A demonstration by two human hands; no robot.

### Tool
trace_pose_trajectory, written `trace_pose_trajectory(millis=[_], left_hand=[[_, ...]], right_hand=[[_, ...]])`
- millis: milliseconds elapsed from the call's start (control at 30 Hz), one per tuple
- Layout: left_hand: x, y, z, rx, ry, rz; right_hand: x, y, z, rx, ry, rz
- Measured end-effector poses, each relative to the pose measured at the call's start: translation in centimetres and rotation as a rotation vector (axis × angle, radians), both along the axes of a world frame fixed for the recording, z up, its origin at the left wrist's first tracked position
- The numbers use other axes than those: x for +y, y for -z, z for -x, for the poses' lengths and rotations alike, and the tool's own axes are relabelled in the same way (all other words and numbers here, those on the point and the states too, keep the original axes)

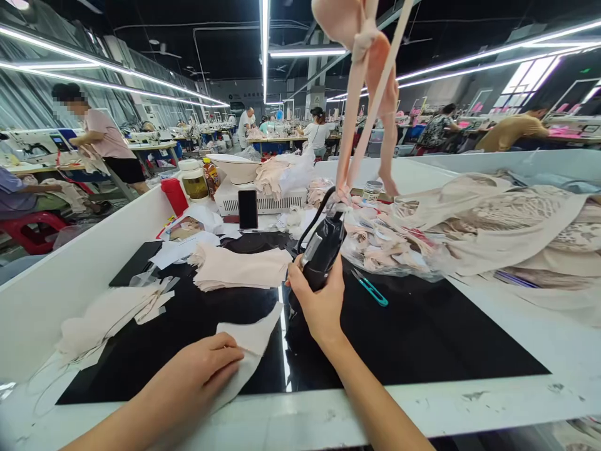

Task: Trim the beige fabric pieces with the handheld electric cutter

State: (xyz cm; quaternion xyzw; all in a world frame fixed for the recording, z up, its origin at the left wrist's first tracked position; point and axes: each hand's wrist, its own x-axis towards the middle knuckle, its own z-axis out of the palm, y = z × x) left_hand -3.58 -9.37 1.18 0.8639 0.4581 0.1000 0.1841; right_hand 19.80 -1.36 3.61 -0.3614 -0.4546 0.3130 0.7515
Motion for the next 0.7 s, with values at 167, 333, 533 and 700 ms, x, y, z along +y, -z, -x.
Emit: trace_pose_trajectory(millis=[167, 333, 533, 700], left_hand=[[1.9, -2.0, -0.9, 0.007, 0.001, 0.082], [6.3, -1.2, -1.4, -0.165, 0.234, 0.011], [7.9, 0.4, -2.0, -0.108, 0.312, 0.038], [7.8, 0.7, -1.6, -0.055, 0.312, 0.056]], right_hand=[[-1.0, 0.3, 1.1, 0.018, -0.067, 0.013], [-1.0, 0.7, 2.1, 0.035, -0.088, 0.025], [-0.8, 1.0, 3.0, 0.015, -0.055, 0.062], [-1.2, 0.7, 3.4, -0.005, -0.054, 0.085]])
